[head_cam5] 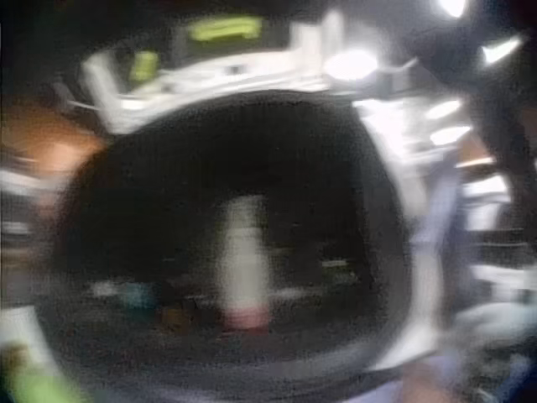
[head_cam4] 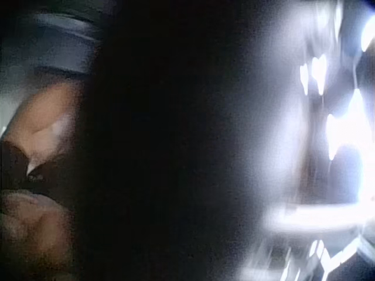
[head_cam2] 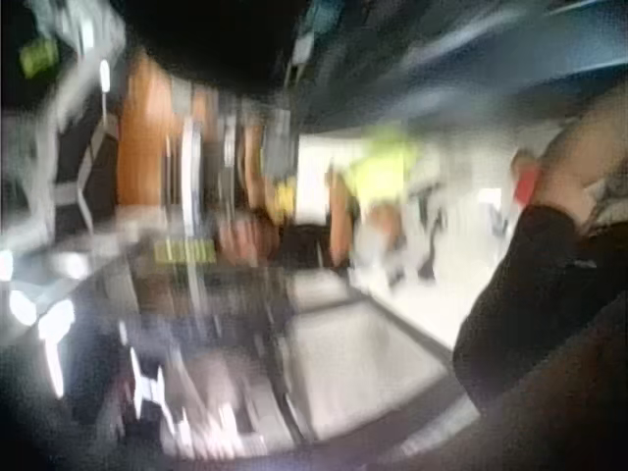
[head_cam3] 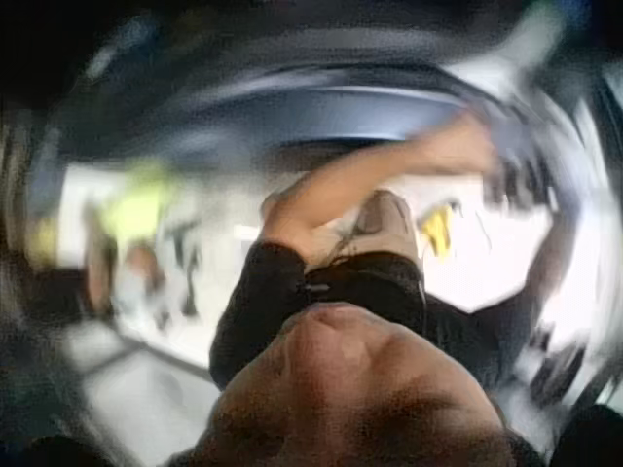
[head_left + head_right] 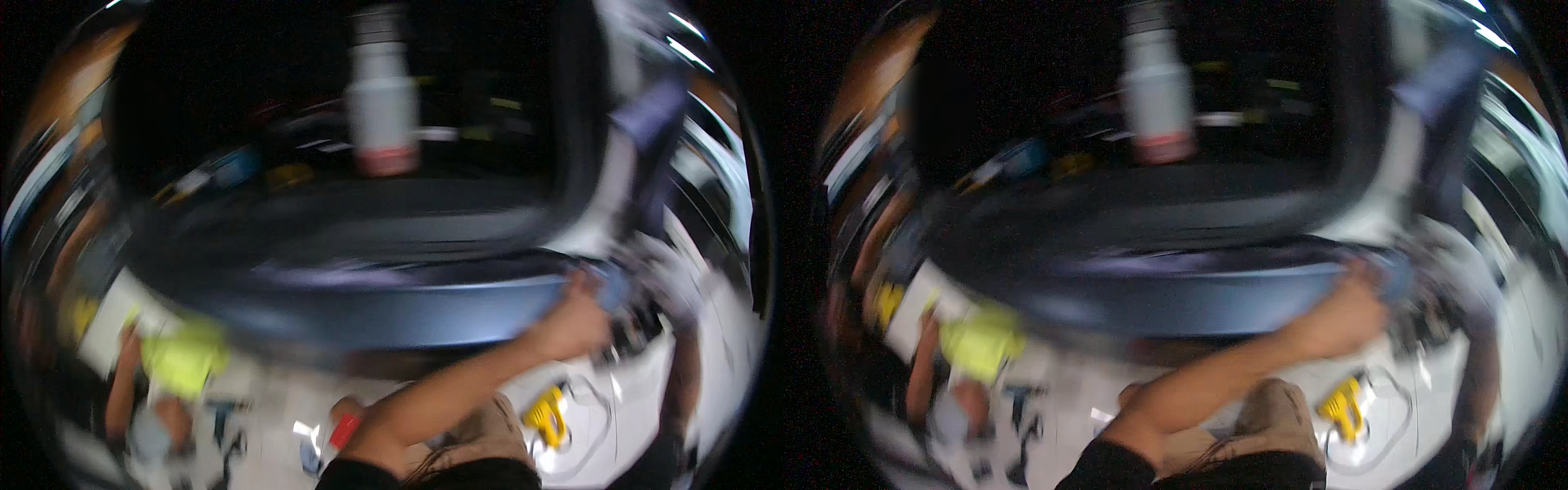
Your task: The person applies a dark vinyl wrap to a car bumper using a heat gun, squeegee, and knife. They smooth the film, heat it to conform to curves, and trim the edges.
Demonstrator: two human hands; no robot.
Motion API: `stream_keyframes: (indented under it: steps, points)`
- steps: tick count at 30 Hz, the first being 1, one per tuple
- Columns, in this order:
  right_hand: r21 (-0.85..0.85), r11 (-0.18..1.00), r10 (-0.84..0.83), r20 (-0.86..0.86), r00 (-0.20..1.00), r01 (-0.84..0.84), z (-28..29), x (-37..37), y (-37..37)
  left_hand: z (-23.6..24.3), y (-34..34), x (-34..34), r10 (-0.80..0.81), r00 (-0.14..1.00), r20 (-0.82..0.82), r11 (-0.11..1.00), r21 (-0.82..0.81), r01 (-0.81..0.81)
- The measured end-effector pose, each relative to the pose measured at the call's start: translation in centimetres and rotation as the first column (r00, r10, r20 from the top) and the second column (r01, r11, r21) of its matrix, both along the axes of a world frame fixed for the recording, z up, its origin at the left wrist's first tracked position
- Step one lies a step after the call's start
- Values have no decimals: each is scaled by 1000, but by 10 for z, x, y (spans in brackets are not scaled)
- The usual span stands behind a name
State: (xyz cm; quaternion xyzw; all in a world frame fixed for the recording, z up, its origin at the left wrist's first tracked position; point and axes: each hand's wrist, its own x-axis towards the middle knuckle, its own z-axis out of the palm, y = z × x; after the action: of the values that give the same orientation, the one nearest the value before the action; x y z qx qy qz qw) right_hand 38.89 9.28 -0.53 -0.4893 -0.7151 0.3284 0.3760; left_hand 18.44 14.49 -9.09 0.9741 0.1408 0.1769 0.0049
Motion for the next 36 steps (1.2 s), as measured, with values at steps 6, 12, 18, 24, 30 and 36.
stream_keyframes:
  steps: [6,12,18,24,30,36]
  points:
    - [234,943,-276,159,948,235,-36,89,15,-33,19,73,-86,926,368,967,-194,167]
    - [501,864,-201,432,879,-49,-64,100,60,-42,34,86,-27,946,322,971,-216,101]
    - [510,856,-342,431,835,87,-68,73,57,-26,33,86,-68,964,257,958,-252,135]
    - [506,857,-350,429,833,100,-59,49,55,-26,54,111,29,970,241,963,-266,38]
    - [487,871,-307,428,850,69,-50,21,69,-25,81,101,113,970,217,985,-151,-81]
    - [454,884,-335,444,831,114,-36,31,62,1,45,75,51,992,115,975,-220,-24]
